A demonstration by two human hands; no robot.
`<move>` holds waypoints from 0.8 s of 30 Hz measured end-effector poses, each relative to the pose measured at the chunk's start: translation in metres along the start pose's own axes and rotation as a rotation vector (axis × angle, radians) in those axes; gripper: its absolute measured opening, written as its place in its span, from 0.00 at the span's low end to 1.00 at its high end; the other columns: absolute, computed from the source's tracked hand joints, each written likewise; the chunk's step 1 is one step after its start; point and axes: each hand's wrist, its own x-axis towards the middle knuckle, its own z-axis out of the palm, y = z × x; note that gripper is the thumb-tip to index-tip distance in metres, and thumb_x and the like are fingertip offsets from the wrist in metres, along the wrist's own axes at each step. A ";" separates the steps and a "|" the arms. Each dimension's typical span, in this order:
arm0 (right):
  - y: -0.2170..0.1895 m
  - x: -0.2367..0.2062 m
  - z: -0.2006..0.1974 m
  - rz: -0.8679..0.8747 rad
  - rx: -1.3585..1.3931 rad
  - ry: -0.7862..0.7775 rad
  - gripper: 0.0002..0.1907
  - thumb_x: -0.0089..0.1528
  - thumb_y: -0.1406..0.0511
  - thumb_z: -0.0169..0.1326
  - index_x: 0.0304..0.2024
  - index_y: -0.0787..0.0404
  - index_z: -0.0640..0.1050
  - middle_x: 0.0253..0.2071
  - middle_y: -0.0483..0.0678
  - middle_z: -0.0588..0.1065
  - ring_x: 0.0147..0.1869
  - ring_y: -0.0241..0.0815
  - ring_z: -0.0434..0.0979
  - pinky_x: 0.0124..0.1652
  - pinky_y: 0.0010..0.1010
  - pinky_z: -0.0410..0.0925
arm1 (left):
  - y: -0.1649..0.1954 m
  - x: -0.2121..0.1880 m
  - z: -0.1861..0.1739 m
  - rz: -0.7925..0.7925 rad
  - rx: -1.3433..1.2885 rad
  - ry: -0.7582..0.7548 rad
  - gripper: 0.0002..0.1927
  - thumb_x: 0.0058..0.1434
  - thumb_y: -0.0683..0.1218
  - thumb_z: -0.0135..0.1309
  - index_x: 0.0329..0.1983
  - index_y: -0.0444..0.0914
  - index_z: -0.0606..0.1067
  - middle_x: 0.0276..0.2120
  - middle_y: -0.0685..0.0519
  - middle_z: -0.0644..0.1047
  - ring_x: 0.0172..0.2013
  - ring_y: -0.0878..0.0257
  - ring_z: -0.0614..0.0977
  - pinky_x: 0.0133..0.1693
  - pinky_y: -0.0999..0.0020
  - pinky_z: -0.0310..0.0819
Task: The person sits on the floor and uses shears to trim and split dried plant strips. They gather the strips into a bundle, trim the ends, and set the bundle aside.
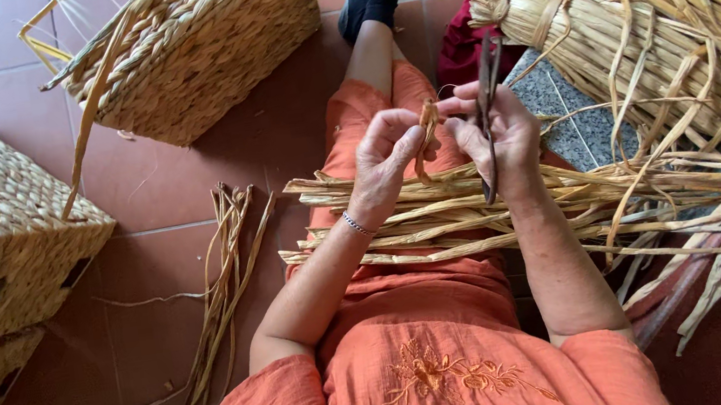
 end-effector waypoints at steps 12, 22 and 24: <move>-0.015 0.000 0.003 -0.005 0.072 -0.055 0.19 0.63 0.81 0.52 0.56 0.66 0.72 0.44 0.53 0.82 0.43 0.35 0.83 0.41 0.24 0.78 | -0.003 -0.003 -0.002 -0.146 -0.012 -0.036 0.09 0.76 0.45 0.49 0.53 0.35 0.70 0.40 0.51 0.78 0.41 0.66 0.80 0.44 0.74 0.77; -0.009 -0.003 0.005 0.037 -0.114 0.069 0.16 0.63 0.78 0.58 0.54 0.66 0.78 0.38 0.48 0.81 0.29 0.27 0.73 0.28 0.17 0.65 | -0.014 -0.003 -0.005 -0.095 0.059 0.035 0.07 0.73 0.44 0.57 0.46 0.35 0.74 0.38 0.59 0.75 0.38 0.75 0.73 0.38 0.78 0.68; -0.007 -0.002 0.005 0.069 -0.038 0.084 0.16 0.63 0.77 0.59 0.53 0.65 0.78 0.37 0.47 0.81 0.28 0.26 0.72 0.27 0.16 0.65 | -0.013 -0.003 -0.006 -0.135 0.029 0.053 0.07 0.73 0.44 0.58 0.47 0.35 0.76 0.35 0.59 0.75 0.36 0.75 0.73 0.37 0.78 0.68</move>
